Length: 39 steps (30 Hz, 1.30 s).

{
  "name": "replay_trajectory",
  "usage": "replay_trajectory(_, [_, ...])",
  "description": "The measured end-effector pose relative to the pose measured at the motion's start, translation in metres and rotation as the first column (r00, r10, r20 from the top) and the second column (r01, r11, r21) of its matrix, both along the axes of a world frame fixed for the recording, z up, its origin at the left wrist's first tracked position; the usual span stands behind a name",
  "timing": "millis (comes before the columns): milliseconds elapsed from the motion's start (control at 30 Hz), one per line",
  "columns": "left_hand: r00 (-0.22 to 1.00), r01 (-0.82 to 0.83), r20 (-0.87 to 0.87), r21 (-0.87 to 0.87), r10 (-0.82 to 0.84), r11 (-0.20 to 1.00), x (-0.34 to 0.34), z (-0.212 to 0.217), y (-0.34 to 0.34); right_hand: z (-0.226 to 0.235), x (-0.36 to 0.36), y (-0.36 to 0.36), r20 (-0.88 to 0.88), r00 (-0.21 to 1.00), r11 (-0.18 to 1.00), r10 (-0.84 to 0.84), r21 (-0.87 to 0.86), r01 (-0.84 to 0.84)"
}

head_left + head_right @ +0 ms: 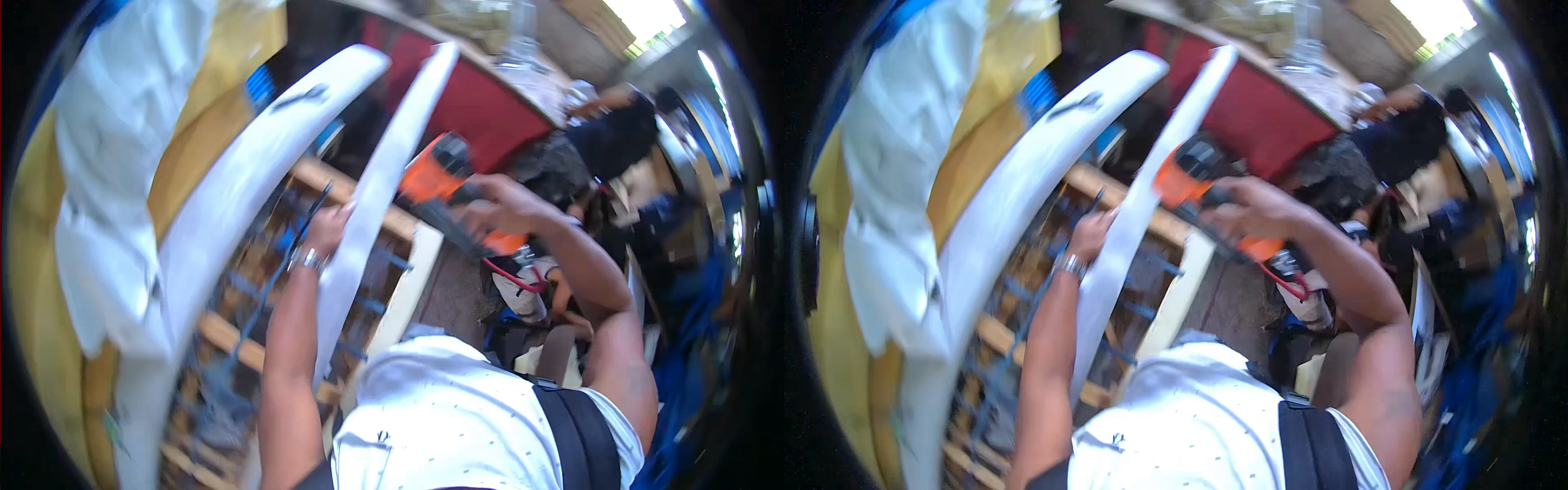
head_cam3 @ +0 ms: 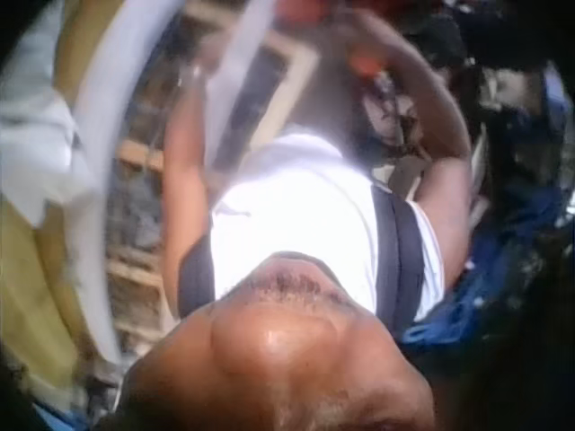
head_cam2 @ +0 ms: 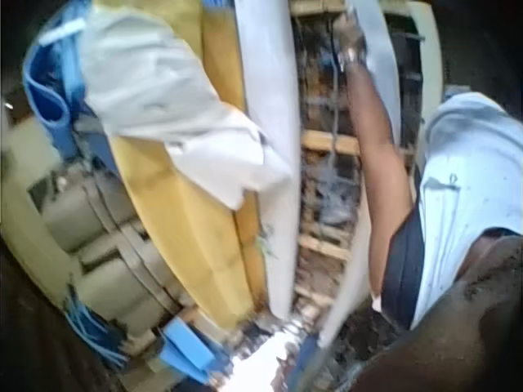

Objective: Stapling foam padding and fabric covers onto curved furniture armrests or components using a pneumatic staple gun.

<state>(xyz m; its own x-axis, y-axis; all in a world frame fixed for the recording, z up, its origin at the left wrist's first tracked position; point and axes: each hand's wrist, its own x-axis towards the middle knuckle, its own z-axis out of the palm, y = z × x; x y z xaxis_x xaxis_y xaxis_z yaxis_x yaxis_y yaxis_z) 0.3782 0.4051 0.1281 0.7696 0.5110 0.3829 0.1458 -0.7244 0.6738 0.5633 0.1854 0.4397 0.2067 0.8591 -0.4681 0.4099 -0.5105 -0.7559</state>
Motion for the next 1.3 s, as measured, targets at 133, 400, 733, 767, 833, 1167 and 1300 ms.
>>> replay_trajectory(133, [0.985, -0.008, -0.173, -0.073, -0.005, 0.997, -0.022, 0.013, -0.005, 0.006, -0.005, 0.048, 0.108, 0.988, 0.993, 0.106, 0.038, -0.111])
replay_trajectory(400, [0.974, -0.198, -0.191, -0.478, 0.119, 0.856, -0.032, 0.013, -0.035, -0.027, -0.05, 0.132, 0.326, 0.864, 0.894, 0.385, -0.365, -0.26])
replay_trajectory(733, [0.973, -0.199, -0.211, -0.539, 0.098, 0.818, -0.034, 0.019, -0.039, -0.04, -0.081, 0.165, 0.3, 0.822, 0.801, 0.484, -0.531, -0.278])
replay_trajectory(767, [0.973, -0.196, -0.21, -0.542, 0.095, 0.817, -0.033, 0.018, -0.038, -0.043, -0.082, 0.169, 0.3, 0.822, 0.8, 0.483, -0.533, -0.275])
replay_trajectory(833, [0.956, -0.264, -0.257, -0.555, 0.14, 0.789, -0.029, 0.014, -0.037, -0.05, -0.08, 0.18, 0.306, 0.794, 0.773, 0.525, -0.561, -0.296])
replay_trajectory(1167, [0.973, -0.195, -0.19, -0.354, 0.134, 0.914, -0.008, -0.037, -0.042, -0.055, -0.084, 0.184, 0.254, 0.785, 0.709, 0.565, -0.636, -0.305])
replay_trajectory(1300, [0.99, -0.138, -0.041, -0.297, 0.132, 0.945, -0.02, -0.011, -0.041, -0.062, -0.088, 0.177, 0.286, 0.739, 0.717, 0.611, -0.595, -0.362])
